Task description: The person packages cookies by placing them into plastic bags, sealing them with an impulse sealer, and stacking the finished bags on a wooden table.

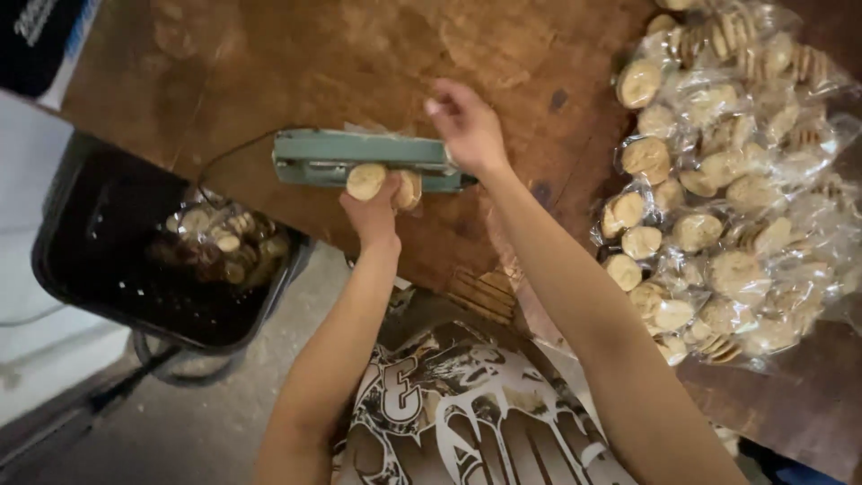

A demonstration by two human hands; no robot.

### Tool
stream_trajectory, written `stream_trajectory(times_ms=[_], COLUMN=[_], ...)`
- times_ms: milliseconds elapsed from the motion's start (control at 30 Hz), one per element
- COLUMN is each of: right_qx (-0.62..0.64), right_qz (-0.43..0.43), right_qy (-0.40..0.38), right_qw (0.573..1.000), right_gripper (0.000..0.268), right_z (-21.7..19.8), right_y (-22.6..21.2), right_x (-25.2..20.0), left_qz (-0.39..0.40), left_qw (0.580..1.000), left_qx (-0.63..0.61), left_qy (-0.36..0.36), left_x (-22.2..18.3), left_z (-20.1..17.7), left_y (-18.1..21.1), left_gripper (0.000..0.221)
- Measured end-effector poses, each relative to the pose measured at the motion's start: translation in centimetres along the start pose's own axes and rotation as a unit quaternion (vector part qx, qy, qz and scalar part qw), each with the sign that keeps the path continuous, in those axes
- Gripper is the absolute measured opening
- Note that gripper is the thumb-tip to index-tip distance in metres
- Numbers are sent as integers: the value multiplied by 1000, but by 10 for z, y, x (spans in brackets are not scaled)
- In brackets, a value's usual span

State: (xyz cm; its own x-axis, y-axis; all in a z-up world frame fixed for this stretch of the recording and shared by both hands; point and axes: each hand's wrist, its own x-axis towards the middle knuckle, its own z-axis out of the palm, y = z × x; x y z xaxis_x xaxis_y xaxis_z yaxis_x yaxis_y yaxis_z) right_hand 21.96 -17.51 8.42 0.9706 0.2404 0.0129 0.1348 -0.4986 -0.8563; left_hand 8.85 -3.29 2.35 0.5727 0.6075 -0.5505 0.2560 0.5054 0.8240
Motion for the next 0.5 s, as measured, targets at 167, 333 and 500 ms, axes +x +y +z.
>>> stream_trajectory(times_ms=[167, 333, 500], right_qx=[30, -457, -571], right_qz=[-46, 1, 124], right_qy=[106, 143, 6], right_qw=[993, 878, 811], right_gripper=[36, 35, 45], right_z=[-94, -280, -384], right_y=[62, 186, 245], right_x=[-40, -63, -76], left_qz=[32, -28, 83], left_qw=[975, 962, 974], left_qx=[95, 33, 83], left_qy=[-200, -271, -195], left_x=[-48, -99, -84], left_z=[-11, -42, -89], left_y=[1, 37, 44], left_gripper=[53, 67, 70])
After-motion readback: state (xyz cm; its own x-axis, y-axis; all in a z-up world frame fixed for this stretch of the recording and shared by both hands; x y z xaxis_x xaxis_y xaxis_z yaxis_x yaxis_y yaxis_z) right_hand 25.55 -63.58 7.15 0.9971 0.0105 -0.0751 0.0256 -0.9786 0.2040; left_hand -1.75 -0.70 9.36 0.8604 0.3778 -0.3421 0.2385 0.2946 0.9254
